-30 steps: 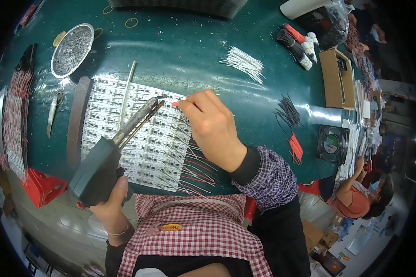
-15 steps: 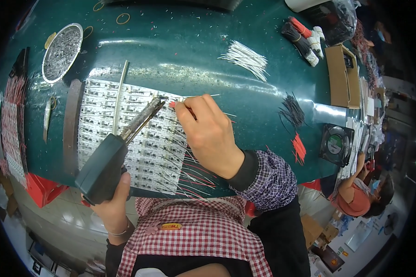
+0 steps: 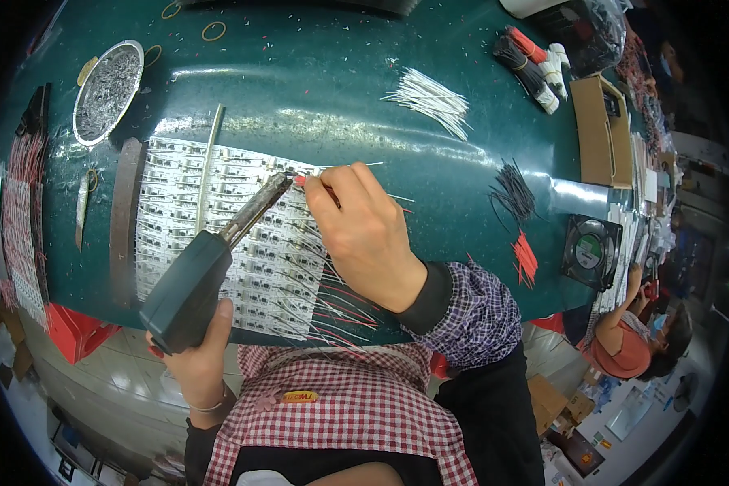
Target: The person solders wires to a panel of LED strips using a soldering iron.
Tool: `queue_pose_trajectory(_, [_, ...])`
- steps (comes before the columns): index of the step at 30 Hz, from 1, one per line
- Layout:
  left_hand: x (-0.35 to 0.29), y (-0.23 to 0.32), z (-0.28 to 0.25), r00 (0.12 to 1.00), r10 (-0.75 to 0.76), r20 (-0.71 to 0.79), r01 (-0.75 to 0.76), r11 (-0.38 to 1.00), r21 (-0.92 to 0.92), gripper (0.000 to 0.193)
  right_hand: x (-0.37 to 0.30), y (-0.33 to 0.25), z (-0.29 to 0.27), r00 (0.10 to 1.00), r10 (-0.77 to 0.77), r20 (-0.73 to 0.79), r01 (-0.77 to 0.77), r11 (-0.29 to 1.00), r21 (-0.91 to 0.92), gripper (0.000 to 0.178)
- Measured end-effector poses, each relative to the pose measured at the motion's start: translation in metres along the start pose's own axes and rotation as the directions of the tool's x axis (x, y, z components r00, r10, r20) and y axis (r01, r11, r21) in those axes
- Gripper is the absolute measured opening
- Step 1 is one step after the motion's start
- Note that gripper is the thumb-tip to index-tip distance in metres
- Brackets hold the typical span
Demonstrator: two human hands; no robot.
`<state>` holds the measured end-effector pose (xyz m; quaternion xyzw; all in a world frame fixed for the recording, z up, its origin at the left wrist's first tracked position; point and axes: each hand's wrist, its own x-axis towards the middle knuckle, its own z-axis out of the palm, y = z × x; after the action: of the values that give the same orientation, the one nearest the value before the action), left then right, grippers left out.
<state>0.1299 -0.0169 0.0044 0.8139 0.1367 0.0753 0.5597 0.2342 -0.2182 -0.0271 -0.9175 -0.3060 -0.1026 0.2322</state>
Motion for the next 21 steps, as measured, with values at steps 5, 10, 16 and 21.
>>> queue_pose_trajectory(5, [0.001, 0.002, 0.0, 1.0, 0.012, 0.012, -0.012, 1.0, 0.014, 0.016, 0.0, -0.001, -0.001, 1.0, -0.004, 0.005, 0.004, 1.0, -0.02, 0.024])
queue_pose_trajectory(10, [-0.012, -0.003, -0.001, 0.991, -0.082, -0.107, 0.085, 0.996, 0.027, 0.022, 0.0, 0.0, 0.0, 1.0, 0.002, -0.004, -0.002, 1.0, -0.004, 0.023])
queue_pose_trajectory(16, [-0.012, 0.0, -0.002, 0.991, -0.096, -0.09, 0.096, 0.995, -0.007, 0.023, 0.0, -0.002, 0.0, 1.0, 0.015, -0.006, -0.015, 1.0, -0.013, 0.02])
queue_pose_trajectory(21, [-0.015, 0.0, -0.002, 0.987, -0.118, -0.11, 0.12, 0.993, 0.008, 0.023, 0.001, -0.002, -0.001, 1.0, 0.019, -0.017, -0.019, 1.0, -0.011, 0.019])
